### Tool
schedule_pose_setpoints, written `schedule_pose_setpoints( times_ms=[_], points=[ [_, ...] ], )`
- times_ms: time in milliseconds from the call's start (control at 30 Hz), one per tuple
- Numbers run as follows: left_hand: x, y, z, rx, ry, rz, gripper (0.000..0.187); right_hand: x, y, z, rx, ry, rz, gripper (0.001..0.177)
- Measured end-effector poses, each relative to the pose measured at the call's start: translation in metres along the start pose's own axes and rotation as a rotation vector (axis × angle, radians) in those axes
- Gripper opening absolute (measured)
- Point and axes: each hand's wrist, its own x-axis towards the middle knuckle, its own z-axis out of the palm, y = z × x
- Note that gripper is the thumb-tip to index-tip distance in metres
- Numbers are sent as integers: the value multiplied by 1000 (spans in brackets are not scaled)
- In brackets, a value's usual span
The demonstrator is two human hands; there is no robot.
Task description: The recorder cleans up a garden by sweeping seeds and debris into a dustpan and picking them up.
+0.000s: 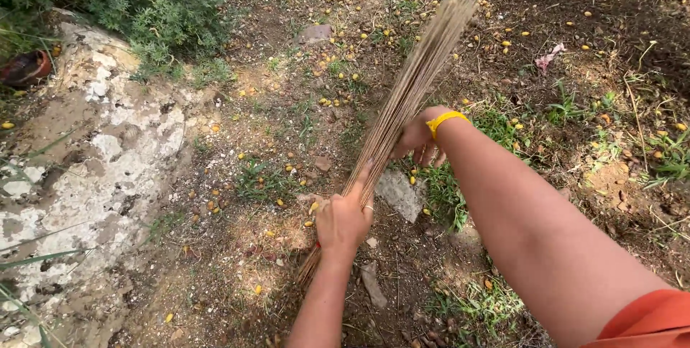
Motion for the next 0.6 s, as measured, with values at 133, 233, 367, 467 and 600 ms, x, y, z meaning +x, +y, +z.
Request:
schedule_pose_setpoints(
  times_ms=[133, 233, 367, 467, 600],
  points=[
    [-8, 5, 29, -154, -72, -4, 84, 41, 14, 9, 464, -259, -293, 54],
    [-1, 16, 28, -268, -66, 16, 103, 36, 5, 16, 998, -91, -119, 51],
    [16, 32, 2, -462, -140, -23, 121, 81, 21, 15, 928, 145, -137, 30],
    [42, 45, -11, -548, -162, -10, 128, 92, 31, 11, 1007, 50, -237, 21],
    [57, 59, 18, -472, -249, -47, 126, 71, 23, 9, 808, -142, -168, 28]
  ],
)
